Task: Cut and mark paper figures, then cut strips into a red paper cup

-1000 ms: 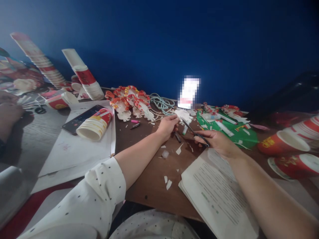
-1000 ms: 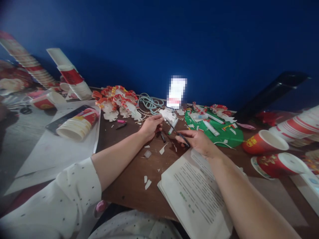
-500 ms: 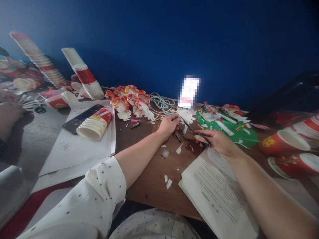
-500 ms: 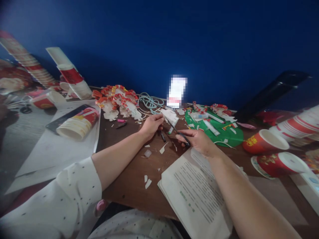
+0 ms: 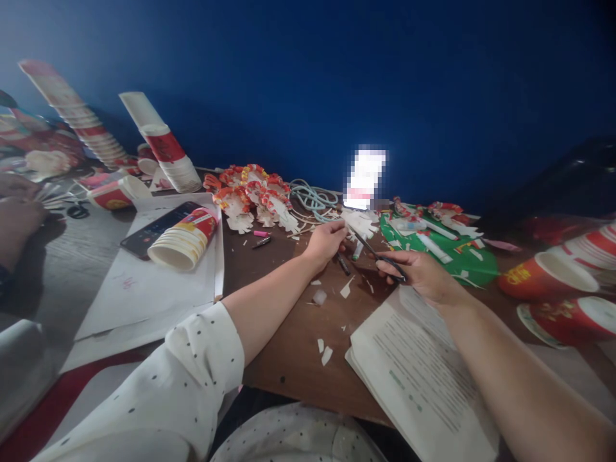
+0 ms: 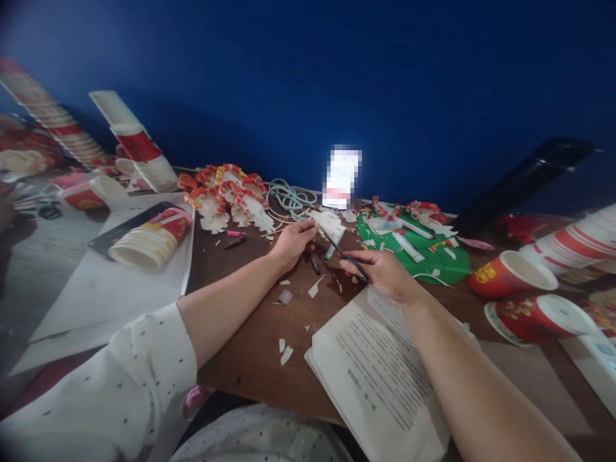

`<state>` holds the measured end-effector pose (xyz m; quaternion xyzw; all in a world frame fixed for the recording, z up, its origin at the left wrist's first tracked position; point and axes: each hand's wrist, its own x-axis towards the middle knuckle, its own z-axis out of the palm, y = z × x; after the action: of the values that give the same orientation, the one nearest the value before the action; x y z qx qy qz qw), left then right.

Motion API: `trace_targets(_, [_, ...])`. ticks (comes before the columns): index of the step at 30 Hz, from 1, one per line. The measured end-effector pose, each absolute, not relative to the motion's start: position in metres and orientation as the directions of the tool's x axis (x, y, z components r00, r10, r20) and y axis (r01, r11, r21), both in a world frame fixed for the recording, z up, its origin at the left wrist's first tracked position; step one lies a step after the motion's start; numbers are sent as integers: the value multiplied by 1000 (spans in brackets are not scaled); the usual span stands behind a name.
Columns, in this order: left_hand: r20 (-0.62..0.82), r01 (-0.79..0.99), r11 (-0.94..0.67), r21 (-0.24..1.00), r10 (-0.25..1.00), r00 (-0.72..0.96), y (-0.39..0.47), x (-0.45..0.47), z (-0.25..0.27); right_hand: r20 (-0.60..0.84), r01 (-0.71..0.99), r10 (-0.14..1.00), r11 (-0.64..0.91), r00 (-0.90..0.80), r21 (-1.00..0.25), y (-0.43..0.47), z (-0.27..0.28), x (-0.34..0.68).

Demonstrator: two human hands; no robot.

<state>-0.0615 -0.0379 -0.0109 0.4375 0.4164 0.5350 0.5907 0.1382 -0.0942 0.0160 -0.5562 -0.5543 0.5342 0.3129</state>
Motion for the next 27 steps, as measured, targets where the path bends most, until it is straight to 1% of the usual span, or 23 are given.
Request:
trace_targets(5, [-34, -328, 59, 943, 996, 83, -37, -61, -12, -262, 259, 946, -208, -193, -943, -95, 19, 138])
trace_targets(8, [-26, -335, 57, 941, 995, 98, -37, -61, -11, -270, 243, 945, -222, -185, -944, -96, 20, 137])
trace_targets(20, [-69, -392, 116, 913, 989, 133, -39, -63, -7, -299, 199, 936, -262, -185, -944, -97, 24, 138])
trace_targets(24, [-77, -418, 130, 899, 987, 140, -40, -64, -6, -286, 203, 940, -248, -185, -947, -97, 23, 137])
trace_targets(27, [-117, -442, 158, 883, 986, 120, -41, -65, -3, -272, 233, 945, -228, -180, -945, -97, 22, 136])
